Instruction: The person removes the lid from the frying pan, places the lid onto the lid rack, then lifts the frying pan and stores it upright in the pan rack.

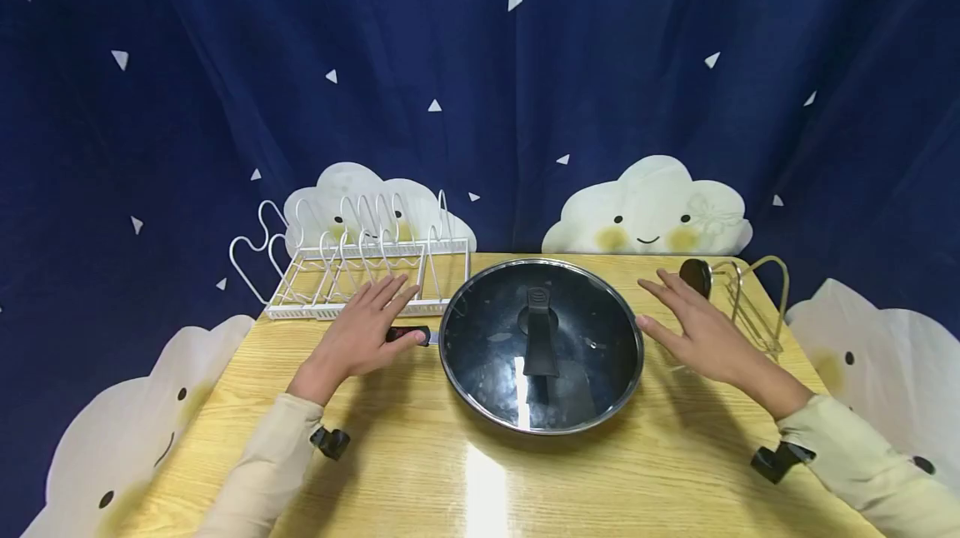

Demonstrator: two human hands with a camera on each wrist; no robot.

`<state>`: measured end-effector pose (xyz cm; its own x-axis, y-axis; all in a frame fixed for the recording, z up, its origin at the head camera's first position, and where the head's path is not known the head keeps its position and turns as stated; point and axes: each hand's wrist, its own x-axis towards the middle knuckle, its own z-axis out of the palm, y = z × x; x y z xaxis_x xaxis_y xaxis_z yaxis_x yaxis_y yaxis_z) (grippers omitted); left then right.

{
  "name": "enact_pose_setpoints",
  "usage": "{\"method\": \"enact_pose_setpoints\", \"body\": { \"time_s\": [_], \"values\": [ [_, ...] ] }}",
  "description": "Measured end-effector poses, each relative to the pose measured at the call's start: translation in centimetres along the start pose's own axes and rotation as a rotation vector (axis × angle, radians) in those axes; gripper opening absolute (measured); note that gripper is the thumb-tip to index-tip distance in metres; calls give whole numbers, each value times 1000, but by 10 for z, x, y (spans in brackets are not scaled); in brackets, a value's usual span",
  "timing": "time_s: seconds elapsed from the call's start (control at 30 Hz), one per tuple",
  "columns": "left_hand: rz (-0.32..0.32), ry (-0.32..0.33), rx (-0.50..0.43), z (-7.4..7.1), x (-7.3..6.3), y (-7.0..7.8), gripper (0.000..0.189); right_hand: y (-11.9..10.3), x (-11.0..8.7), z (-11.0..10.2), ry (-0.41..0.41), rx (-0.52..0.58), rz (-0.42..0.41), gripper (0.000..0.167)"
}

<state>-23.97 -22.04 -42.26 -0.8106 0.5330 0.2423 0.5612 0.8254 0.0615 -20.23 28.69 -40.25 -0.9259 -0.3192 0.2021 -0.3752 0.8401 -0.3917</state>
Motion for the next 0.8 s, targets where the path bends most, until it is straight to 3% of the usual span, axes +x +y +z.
{"method": "enact_pose_setpoints", "body": {
  "time_s": [0.23,0.43,0.8],
  "values": [
    [-4,7,-63,-1,-4,-13,77,-17,3,-4,44,104,-27,57],
    [-21,0,-134,4,-7,-23,71,-35,5,-8,54,286,15,51],
    [-57,-22,-264,10,-10,-40,56,-62,15,0,-106,859,77,52]
  ]
}}
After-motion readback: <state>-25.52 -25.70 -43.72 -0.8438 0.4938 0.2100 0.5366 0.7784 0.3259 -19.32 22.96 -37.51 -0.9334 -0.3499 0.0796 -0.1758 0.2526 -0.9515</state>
